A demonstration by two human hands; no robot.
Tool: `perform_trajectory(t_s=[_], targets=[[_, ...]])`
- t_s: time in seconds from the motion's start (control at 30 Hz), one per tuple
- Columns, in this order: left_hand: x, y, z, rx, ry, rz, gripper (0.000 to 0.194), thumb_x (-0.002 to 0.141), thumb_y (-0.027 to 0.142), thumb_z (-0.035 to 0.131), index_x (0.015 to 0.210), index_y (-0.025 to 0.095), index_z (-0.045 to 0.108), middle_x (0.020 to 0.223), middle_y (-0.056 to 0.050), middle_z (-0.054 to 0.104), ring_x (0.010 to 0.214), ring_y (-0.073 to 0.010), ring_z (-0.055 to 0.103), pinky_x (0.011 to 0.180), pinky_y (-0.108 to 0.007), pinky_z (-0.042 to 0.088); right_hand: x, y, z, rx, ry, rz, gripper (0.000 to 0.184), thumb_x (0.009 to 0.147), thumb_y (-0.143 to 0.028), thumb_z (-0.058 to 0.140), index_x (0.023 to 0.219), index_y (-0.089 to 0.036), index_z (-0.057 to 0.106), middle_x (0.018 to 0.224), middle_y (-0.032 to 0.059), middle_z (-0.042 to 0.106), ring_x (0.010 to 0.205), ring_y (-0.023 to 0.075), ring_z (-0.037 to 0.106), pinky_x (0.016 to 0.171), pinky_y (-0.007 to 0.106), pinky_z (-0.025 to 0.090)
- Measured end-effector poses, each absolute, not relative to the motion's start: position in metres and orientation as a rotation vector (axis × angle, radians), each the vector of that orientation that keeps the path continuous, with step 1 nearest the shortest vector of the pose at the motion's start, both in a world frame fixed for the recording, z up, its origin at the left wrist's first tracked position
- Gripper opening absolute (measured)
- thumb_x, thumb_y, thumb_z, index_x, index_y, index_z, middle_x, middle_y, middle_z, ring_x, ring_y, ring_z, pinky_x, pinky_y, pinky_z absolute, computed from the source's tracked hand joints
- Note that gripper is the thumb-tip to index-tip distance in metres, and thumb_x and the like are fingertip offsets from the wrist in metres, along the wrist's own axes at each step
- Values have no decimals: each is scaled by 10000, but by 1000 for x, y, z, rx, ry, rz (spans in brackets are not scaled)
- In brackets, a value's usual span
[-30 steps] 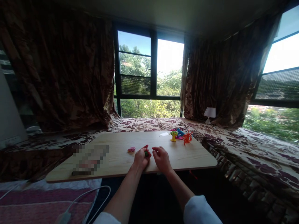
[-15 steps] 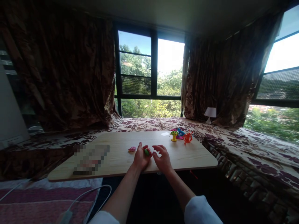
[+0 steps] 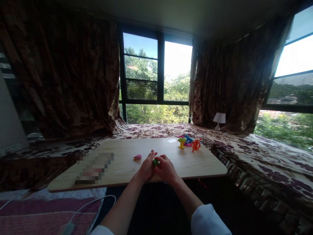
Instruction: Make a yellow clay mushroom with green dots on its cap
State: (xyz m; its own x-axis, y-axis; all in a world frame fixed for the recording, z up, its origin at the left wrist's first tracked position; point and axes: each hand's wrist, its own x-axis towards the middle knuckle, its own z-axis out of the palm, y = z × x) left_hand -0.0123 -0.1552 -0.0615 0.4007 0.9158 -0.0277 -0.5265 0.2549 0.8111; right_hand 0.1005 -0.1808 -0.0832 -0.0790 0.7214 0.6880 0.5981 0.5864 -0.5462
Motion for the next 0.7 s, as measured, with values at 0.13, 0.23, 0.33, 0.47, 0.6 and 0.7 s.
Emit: perform_trajectory(t_s=[0.13,0.23,0.33,0.47,0.6,0.7], targets=[[-12,-156,-65,897,614,1098,404,744,379,564,1057,125,554,949,-117,634,741,-183,622,613,-273,499,102,-177,-87,-1138,-1668,167,188,672,-170,581,850,-205,630,748,2,571,640,124,512,619,231,399],[-7,-159,-69,974,629,1192,237,711,239,615,922,129,626,887,-92,660,769,-163,618,671,-246,491,107,-173,-89,-1171,-1577,191,120,720,-190,528,783,-183,630,659,-1,575,598,124,504,571,225,383],[-3,-161,-71,1046,645,1269,240,666,203,655,899,145,648,848,-71,672,768,-163,618,674,-255,492,110,-170,-88,-1178,-1507,225,171,766,-230,477,719,-174,632,591,-4,569,548,122,496,524,221,377],[-4,-158,-71,1090,664,1325,293,606,210,704,888,149,654,786,-58,678,714,-164,621,654,-268,494,107,-172,-84,-1116,-1474,268,150,747,-244,514,767,-177,646,654,5,593,580,125,522,557,227,412],[-9,-151,-72,1079,698,1370,218,653,262,663,841,152,648,728,-52,667,640,-144,608,612,-264,491,101,-174,-84,-1031,-1472,363,244,722,-209,541,958,-189,602,720,-1,620,590,117,562,567,223,457],[-9,-152,-73,1134,711,1345,203,661,297,647,786,138,655,644,-45,643,548,-133,573,527,-254,468,102,-171,-86,-1017,-1440,417,188,758,-250,506,905,-179,600,657,-5,613,562,124,573,516,222,461]])
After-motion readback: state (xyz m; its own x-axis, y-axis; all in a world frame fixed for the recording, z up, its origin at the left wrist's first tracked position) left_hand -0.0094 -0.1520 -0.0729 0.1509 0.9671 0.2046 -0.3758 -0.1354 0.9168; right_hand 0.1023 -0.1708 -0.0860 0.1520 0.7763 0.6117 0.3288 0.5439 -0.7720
